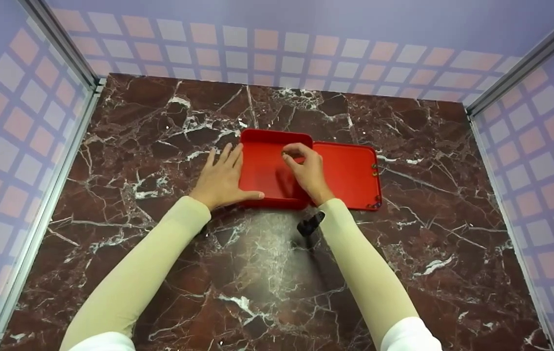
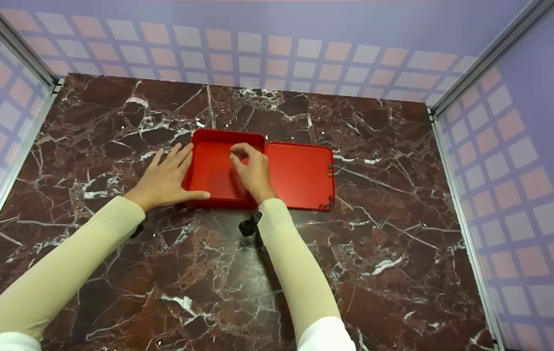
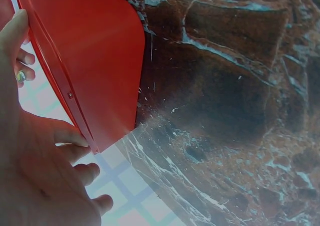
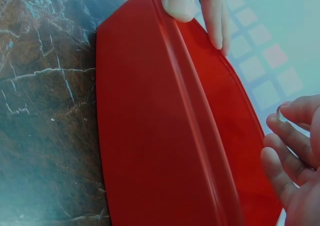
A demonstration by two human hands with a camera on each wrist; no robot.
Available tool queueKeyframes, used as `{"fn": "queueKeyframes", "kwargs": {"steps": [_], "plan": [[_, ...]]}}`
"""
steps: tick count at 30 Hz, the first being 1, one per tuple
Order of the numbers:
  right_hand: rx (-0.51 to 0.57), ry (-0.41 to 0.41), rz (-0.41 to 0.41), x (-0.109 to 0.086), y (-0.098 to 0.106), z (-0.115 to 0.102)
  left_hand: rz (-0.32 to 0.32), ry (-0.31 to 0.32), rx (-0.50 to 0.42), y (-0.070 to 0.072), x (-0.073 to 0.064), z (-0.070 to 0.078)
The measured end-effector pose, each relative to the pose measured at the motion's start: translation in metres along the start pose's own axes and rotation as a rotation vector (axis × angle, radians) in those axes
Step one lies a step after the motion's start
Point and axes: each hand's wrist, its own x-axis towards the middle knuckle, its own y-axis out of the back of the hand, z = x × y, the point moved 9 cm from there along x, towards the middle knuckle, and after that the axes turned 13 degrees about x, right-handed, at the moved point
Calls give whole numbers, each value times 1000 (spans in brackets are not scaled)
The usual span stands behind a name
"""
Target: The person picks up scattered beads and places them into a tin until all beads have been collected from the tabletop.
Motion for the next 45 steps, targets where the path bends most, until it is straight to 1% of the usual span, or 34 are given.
{"fn": "queueKeyframes", "kwargs": {"steps": [7, 19, 26, 32, 38, 45], "plan": [[14, 7, 1, -1, 0, -2, 1, -1, -5, 1, 0, 1], [19, 14, 1, -1, 0, -4, -9, -5, 41, 2, 0, 2], [10, 20, -2, -1, 0, -6, 2, -6, 25, 1, 2, 2], [20, 24, -3, -2, 0, -6, 7, -5, 33, 2, 1, 2], [28, 32, -7, -2, 0, -7, -1, -8, 37, 1, 2, 2], [4, 31, 1, -2, 3, -8, -10, -1, 11, 0, 1, 1]]}}
